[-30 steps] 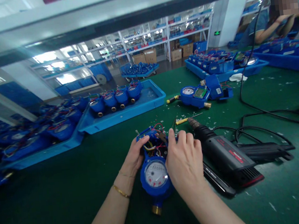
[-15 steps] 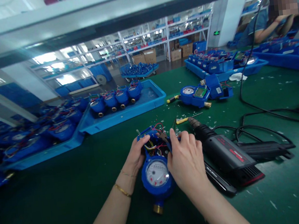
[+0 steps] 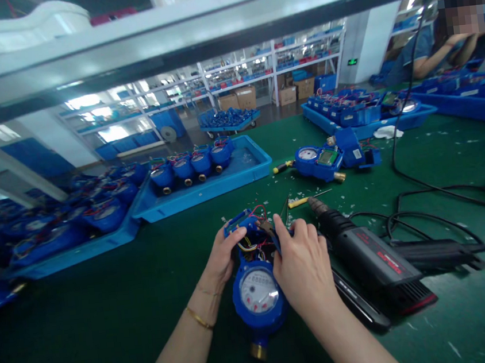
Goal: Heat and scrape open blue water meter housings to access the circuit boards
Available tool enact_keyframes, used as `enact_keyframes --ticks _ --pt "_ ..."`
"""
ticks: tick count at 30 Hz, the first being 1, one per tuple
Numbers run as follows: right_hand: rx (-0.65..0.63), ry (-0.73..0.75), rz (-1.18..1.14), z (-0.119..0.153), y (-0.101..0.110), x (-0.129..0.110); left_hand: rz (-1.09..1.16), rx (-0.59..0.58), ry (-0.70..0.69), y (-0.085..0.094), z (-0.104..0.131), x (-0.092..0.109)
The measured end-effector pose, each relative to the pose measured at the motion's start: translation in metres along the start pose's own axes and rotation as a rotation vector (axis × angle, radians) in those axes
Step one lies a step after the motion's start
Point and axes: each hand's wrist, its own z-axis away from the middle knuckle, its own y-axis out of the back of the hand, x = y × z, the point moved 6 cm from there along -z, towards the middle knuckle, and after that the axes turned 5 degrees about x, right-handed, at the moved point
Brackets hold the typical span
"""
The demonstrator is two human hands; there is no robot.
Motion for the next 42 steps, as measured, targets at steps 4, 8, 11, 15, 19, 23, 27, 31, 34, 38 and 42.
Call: enact_keyframes --ticks 4,8,11,15,19,23,27,31,34,38,42 --pt "-0.019 0.0 -0.032 -0.001 0.0 -0.003 -0.021 0.022 -0.032 0.004 0.0 0.001" --pt "-0.024 -0.054 -0.062 -0.002 0.002 -0.006 -0.021 0.027 -0.045 0.006 0.0 0.002" --pt "-0.061 -0.079 -0.15 -0.006 0.002 -0.004 -0.016 0.024 -0.043 0.006 0.0 0.003" --pt "-0.181 -0.126 -0.27 -0.01 0.002 0.001 0.008 0.012 -0.03 0.002 0.001 0.003" --pt "-0.135 -0.111 -0.109 -0.004 0.01 0.002 0.045 0.007 0.003 0.0 0.0 -0.002" --pt "0.052 0.036 0.019 0.003 0.02 0.0 0.052 -0.016 0.028 -0.001 -0.002 -0.006" --pt "0.156 0.242 0.085 0.0 0.027 0.001 0.044 -0.015 0.035 0.0 -0.003 -0.007" --pt "0.21 0.423 0.187 -0.013 0.034 0.001 0.035 -0.004 0.052 0.001 -0.004 -0.008" --pt "0.229 0.516 0.268 -0.02 0.035 0.0 0.032 -0.001 0.062 0.0 -0.004 -0.008" --pt "0.214 0.548 0.338 -0.025 0.028 0.001 0.031 -0.011 0.075 0.001 -0.004 -0.008" --pt "0.247 0.543 0.341 -0.026 0.024 0.005 0.03 -0.025 0.084 0.001 -0.004 -0.008"
